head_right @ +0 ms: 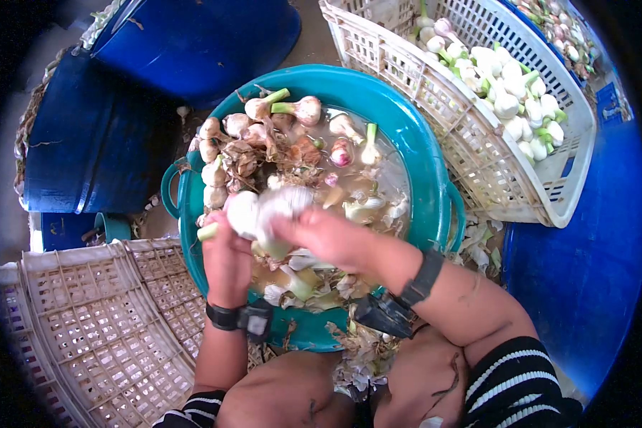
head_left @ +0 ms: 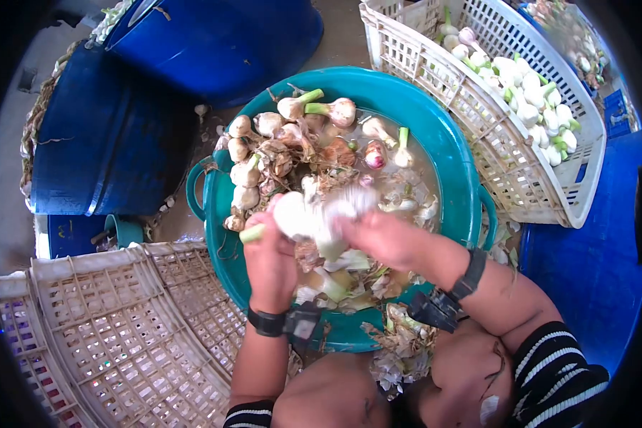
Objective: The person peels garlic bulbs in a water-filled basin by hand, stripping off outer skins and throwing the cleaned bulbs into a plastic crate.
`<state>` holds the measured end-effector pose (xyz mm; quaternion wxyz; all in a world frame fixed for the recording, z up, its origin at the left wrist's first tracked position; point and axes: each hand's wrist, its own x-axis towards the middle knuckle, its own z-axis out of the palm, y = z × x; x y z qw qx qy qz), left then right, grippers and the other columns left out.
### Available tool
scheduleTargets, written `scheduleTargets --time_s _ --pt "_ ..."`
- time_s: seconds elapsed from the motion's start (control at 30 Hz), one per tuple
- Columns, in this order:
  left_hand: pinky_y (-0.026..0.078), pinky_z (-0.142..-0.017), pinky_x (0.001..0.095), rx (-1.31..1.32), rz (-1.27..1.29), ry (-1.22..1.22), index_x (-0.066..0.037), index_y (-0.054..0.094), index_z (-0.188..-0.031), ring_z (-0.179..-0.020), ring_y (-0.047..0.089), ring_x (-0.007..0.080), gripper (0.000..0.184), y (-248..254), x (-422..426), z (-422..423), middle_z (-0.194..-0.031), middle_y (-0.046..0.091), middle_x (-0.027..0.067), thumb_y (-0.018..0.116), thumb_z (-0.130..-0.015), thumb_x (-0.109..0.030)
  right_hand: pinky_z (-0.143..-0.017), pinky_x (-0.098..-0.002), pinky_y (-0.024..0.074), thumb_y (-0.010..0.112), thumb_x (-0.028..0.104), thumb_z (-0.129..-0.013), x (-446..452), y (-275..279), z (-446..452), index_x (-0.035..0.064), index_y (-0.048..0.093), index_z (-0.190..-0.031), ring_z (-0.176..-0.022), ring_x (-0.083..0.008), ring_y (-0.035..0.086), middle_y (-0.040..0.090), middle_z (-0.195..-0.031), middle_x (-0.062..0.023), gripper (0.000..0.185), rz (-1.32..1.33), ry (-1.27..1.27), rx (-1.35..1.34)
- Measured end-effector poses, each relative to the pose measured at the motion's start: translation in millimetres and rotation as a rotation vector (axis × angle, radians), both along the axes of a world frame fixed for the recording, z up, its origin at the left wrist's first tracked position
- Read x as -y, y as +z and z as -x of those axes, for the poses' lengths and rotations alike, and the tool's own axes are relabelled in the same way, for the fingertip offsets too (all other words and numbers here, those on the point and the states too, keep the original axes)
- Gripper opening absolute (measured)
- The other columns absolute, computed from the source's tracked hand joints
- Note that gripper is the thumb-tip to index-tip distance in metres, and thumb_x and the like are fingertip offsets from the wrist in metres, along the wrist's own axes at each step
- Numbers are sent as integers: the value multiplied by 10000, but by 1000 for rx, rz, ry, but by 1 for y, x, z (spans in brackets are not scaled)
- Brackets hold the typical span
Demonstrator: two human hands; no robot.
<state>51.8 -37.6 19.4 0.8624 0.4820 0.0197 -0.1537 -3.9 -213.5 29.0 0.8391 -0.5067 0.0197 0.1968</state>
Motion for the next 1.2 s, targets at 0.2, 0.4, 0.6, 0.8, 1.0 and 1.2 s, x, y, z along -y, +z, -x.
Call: scheduleTargets --time_s 0.2,0.4,0.6,0.8,1.0,1.2 --pt "524 -703 366 -645 606 -6 -75 578 -989 -807 608 233 235 -42 -71 -16 -926 627 83 485 -873 -257 -675 -326 525 397 276 -942 54 44 10 12 509 -1119 -815 -249 637 615 -991 -170 337 -294 -379 -57" --pt "528 -652 348 -690 445 -68 -99 580 -989 -819 609 233 299 -29 -58 -15 -910 628 58 471 -876 -353 -768 -380 472 569 286 -804 45 22 5 110 606 -1020 -853 -291 607 637 -882 -125 281 1011 548 352" --pt "476 -868 417 -39 482 -386 -44 302 -1303 -1103 506 291 795 72 32 3 -1235 470 192 341 -810 -667 -831 -423 443 578 226 -751 58 -58 -35 66 553 -1074 -953 -336 569 584 -1027 -210 361 967 -645 -114" --pt "406 -903 354 70 -393 -226 -24 325 -1302 -1113 478 269 555 61 48 -5 -1276 419 171 347 -930 -435 -835 -379 450 621 187 -753 103 -152 -78 11 443 -1174 -971 -311 576 564 -1061 -231 490 873 -676 -535" --pt "491 -754 360 -407 -89 -370 -103 333 -1297 -1018 537 239 657 12 44 17 -1152 505 171 302 -876 -605 -635 -351 510 583 49 -784 -20 -27 -37 -9 473 -1140 -764 -254 608 561 -980 -176 377 252 -713 -21" --pt "419 -484 223 -297 -473 -179 -110 468 -931 -641 536 106 320 2 24 7 -794 565 38 405 -923 -424 -537 -370 476 601 161 -720 0 0 -8 60 581 -677 -609 -318 574 596 -734 -151 111 1282 176 750"
